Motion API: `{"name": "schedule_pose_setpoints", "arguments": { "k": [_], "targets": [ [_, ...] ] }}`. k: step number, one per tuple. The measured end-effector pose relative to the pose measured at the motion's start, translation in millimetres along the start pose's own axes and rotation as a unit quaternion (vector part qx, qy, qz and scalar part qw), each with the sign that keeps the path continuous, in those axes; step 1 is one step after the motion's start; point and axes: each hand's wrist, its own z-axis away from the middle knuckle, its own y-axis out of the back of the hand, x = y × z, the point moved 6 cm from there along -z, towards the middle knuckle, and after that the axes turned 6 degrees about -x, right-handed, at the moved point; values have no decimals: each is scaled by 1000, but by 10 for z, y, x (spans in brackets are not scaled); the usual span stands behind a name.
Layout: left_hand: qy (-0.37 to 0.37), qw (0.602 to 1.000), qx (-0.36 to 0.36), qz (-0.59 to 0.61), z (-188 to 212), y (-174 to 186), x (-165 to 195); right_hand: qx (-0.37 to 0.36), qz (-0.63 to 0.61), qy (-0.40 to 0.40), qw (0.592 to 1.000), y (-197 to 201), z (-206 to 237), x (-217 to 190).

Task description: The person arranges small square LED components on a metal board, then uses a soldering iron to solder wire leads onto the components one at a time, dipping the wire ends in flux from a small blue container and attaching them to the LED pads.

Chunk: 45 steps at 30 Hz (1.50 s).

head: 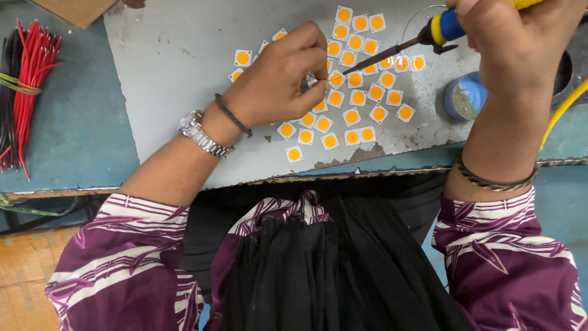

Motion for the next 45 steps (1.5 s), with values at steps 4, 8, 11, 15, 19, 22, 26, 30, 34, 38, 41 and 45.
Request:
{"name": "schedule_pose_setpoints", "arguments": {
  "k": [4, 8, 11, 15, 19, 22, 26, 30, 34, 38, 41, 45],
  "targets": [
    [4, 1000, 4, -23, -12, -67, 59, 6, 8, -20, 1000, 75, 35, 84],
    [-14, 999, 19, -35, -39, -96, 110, 65, -7, -102, 993, 227, 159, 322],
    [-5, 999, 14, -44, -77, -175, 116, 60, 133, -46, 988, 373, 208, 340],
    [1, 999, 17, -46, -85, -226, 111, -28, 460, 119, 880, 295, 266, 255],
    [0, 999, 19, -51, -75, -227, 94, -15, 348, 58, 936, 330, 258, 315],
    [2, 998, 16, -53, -73, -231, 81, 44, 130, -76, 988, 378, 228, 453],
    [4, 998, 15, -56, -79, -249, 64, 47, 92, -104, 989, 334, 180, 451],
    [2, 998, 19, -58, -86, -261, 54, 29, 73, -89, 993, 306, 156, 421],
    [2, 998, 22, -56, -90, -259, 54, 26, 95, -83, 992, 306, 175, 444],
    [-15, 998, 36, -51, -74, -210, 83, -9, 269, 2, 963, 330, 187, 379],
    [-16, 998, 37, -47, -58, -172, 92, -20, 400, 70, 913, 353, 213, 334],
    [-14, 999, 38, -30, -43, -151, 105, -2, 372, 45, 927, 434, 234, 396]
  ]
}}
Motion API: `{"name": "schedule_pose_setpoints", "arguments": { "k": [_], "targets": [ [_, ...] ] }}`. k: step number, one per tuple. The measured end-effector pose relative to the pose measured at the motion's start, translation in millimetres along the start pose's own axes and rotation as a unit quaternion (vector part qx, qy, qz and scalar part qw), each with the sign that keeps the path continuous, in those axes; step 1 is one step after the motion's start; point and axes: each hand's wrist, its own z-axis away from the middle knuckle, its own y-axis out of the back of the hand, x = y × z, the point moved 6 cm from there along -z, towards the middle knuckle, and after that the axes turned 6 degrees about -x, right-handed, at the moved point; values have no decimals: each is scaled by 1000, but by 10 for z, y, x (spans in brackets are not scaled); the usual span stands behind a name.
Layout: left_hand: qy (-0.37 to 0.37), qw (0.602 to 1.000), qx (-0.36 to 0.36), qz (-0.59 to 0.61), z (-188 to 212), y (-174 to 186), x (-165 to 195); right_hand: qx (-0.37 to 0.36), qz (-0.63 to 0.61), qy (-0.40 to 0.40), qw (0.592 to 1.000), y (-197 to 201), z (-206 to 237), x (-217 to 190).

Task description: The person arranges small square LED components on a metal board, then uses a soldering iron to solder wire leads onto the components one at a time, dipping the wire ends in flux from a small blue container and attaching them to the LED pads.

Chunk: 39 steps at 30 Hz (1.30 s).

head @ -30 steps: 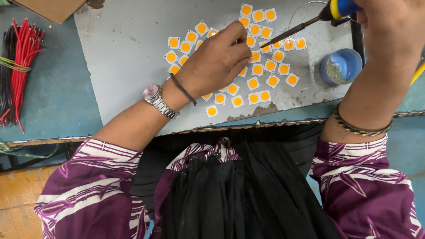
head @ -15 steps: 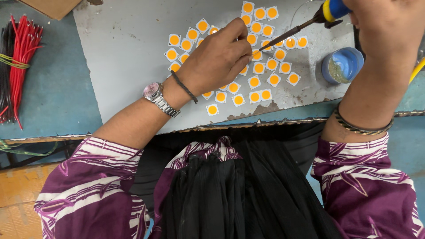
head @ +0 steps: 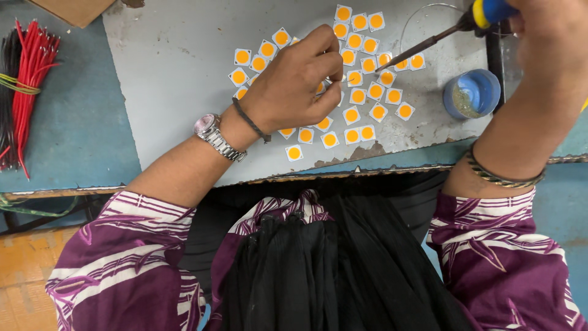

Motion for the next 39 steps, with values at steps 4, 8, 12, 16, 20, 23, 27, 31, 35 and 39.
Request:
{"name": "schedule_pose_setpoints", "arguments": {
  "k": [4, 8, 12, 16, 20, 23, 27, 31, 35, 39],
  "targets": [
    [6, 1000, -6, 0, 0, 0, -9, 4, -19, -14, 1000, 7, 20, 42],
    [9, 1000, -14, 16, 3, -10, -24, 7, -24, -21, 999, 16, 29, 72],
    [5, 1000, -13, 26, 15, -4, -17, 14, -30, -28, 999, 25, 39, 101],
    [-5, 999, -18, 35, 20, 26, 2, 24, -67, -60, 996, 56, 38, 120],
    [-13, 1000, -17, 19, 22, 68, 33, 66, -182, -153, 969, 121, 54, 113],
    [-20, 1000, -21, 13, 41, 87, 62, 143, -270, -213, 928, 213, 229, -31],
    [-30, 999, -19, -30, 66, 109, 79, 218, -319, -188, 903, 311, 543, -444],
    [-33, 998, -33, -35, 68, 67, 67, 232, -326, -158, 903, 339, 707, -777],
    [-29, 998, -37, -30, 62, 22, 41, 197, -299, -143, 923, 289, 680, -947],
    [-24, 998, -35, -40, 58, 2, 12, 173, -311, -137, 924, 213, 595, -965]
  ]
}}
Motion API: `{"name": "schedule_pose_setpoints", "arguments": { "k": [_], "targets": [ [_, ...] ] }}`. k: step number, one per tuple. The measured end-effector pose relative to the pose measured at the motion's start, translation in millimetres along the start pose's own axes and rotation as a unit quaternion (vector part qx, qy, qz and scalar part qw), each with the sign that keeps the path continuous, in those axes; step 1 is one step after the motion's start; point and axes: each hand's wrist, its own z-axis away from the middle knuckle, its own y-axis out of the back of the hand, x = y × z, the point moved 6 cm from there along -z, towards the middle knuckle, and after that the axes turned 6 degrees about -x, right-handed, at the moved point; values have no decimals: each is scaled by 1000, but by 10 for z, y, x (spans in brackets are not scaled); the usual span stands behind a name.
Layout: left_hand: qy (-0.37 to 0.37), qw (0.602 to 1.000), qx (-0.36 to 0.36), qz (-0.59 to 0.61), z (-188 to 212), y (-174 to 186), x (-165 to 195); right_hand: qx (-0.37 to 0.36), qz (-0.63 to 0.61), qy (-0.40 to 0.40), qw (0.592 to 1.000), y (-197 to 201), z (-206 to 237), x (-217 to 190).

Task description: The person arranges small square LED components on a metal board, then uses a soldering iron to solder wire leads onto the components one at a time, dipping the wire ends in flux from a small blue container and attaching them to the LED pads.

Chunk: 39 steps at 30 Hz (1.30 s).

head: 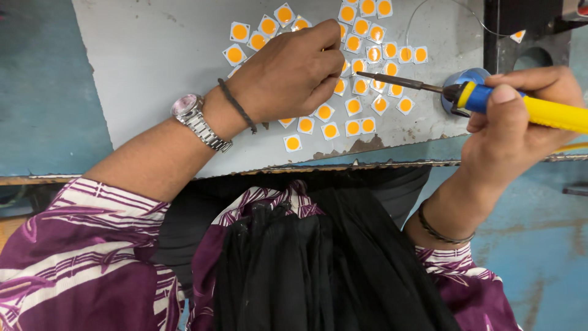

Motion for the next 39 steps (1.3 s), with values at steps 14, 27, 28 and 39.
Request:
{"name": "schedule_pose_setpoints", "arguments": {
  "k": [14, 27, 28, 39],
  "targets": [
    [3, 1000, 8, -13, -25, -54, -42, -18, 10, -2, 1000, -31, -4, 56],
    [24, 999, 23, -26, -43, -62, -133, -11, 35, 14, 999, -91, -38, 27],
    [27, 999, 21, -27, -47, -69, -139, -17, 30, 13, 999, -103, -41, 24],
    [25, 999, 18, -12, -50, -76, -131, -48, 35, -2, 998, -188, -58, -25]
  ]
}}
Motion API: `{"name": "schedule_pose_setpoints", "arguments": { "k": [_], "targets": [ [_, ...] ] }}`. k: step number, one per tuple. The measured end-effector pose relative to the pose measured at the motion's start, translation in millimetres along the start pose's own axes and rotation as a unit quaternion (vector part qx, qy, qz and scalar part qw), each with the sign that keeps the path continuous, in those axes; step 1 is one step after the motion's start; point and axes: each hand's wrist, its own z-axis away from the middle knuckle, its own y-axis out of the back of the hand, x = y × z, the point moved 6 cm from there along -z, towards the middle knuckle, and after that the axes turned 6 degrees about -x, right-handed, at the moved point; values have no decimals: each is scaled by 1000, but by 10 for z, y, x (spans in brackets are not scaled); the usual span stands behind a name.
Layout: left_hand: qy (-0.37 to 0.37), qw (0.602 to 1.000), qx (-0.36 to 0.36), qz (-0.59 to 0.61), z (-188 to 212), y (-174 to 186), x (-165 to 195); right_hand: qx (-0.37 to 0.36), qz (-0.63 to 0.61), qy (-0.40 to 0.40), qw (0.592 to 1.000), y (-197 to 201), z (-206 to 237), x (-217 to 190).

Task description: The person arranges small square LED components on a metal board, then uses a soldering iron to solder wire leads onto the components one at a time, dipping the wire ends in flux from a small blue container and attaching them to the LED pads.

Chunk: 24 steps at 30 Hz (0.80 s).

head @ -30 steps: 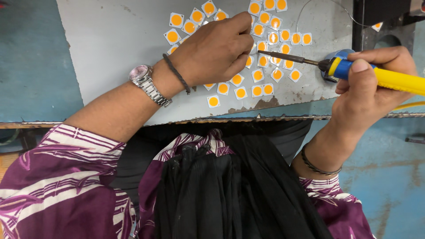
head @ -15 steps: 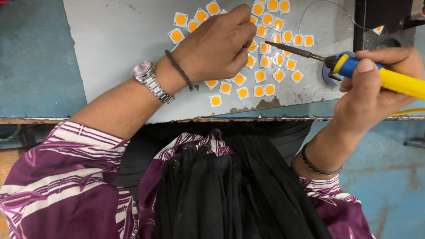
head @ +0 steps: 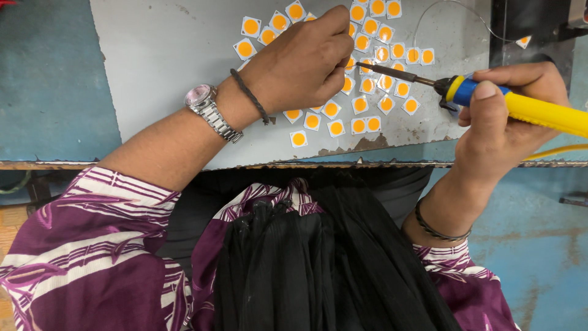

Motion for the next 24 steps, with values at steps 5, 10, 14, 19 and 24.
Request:
{"name": "schedule_pose_setpoints", "arguments": {
  "k": [5, 10, 14, 19, 24],
  "targets": [
    [4, 1000, -4, 0, -28, 16, 21, 1, 5, 7, 1000, 3, -8, -21],
    [-45, 998, 15, 44, 5, 285, -35, 48, -2, 20, 999, 81, 27, -75],
    [32, 996, -56, 66, 58, 297, -230, 45, 0, 22, 999, 76, 42, -118],
    [12, 998, -53, 33, 74, 212, -241, 2, -13, 6, 1000, -51, 24, -102],
    [-8, 999, -40, 27, 65, 175, -222, -10, -1, -5, 1000, -132, 14, -111]
  ]
}}
